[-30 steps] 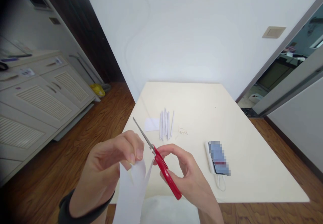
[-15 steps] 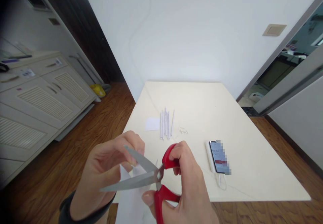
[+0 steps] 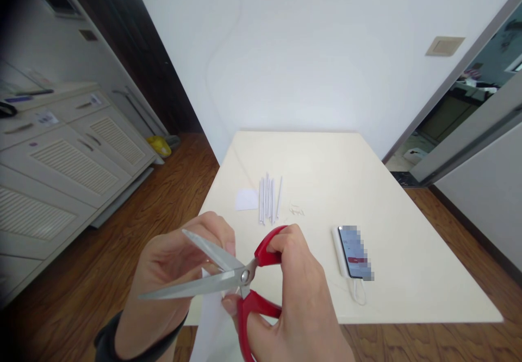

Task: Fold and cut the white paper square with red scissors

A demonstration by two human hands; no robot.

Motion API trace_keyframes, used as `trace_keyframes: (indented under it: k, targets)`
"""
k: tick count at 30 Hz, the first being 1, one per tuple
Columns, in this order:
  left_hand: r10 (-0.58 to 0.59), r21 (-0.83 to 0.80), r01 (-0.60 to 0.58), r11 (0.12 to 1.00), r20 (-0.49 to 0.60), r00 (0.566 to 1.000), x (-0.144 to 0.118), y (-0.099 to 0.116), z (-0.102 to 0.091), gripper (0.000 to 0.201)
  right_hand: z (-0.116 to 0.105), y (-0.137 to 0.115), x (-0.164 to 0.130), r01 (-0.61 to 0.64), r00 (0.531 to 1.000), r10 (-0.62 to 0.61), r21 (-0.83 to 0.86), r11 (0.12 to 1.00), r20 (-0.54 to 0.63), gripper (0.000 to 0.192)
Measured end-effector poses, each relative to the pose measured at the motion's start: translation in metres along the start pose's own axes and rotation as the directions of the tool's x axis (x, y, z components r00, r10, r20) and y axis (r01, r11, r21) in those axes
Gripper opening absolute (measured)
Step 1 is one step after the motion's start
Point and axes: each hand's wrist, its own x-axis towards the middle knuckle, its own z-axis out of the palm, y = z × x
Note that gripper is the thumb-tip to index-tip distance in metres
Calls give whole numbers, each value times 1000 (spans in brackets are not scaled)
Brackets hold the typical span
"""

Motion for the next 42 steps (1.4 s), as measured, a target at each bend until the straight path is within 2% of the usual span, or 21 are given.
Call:
trace_keyframes:
  k: [5,9,14,19,25,36,42]
  targets:
    - [-30,14,30,999,-1,1000,0,0,0,7,2,4,2,64,996,-66,-39,997,-54,36]
    - [-77,1,77,997,-15,997,1,3,2,8,1,5,3,67,996,-69,-48,997,-48,38]
    - [-69,-5,69,998,-11,998,1,4,2,10,-1,2,4,44,999,-45,-41,998,-27,41]
    - [-63,-3,63,998,-29,998,1,2,2,9,4,-2,4,14,994,-14,3,1000,-104,34]
    - [-77,-20,76,997,-39,996,1,0,2,5,5,-2,3,3,992,-1,13,1000,-125,33]
    - [-43,25,44,999,-38,998,2,0,1,5,2,1,3,34,992,-41,-56,998,-120,33]
    - [-25,38,26,999,-22,999,2,0,1,5,2,2,4,-10,993,6,-36,999,-116,31]
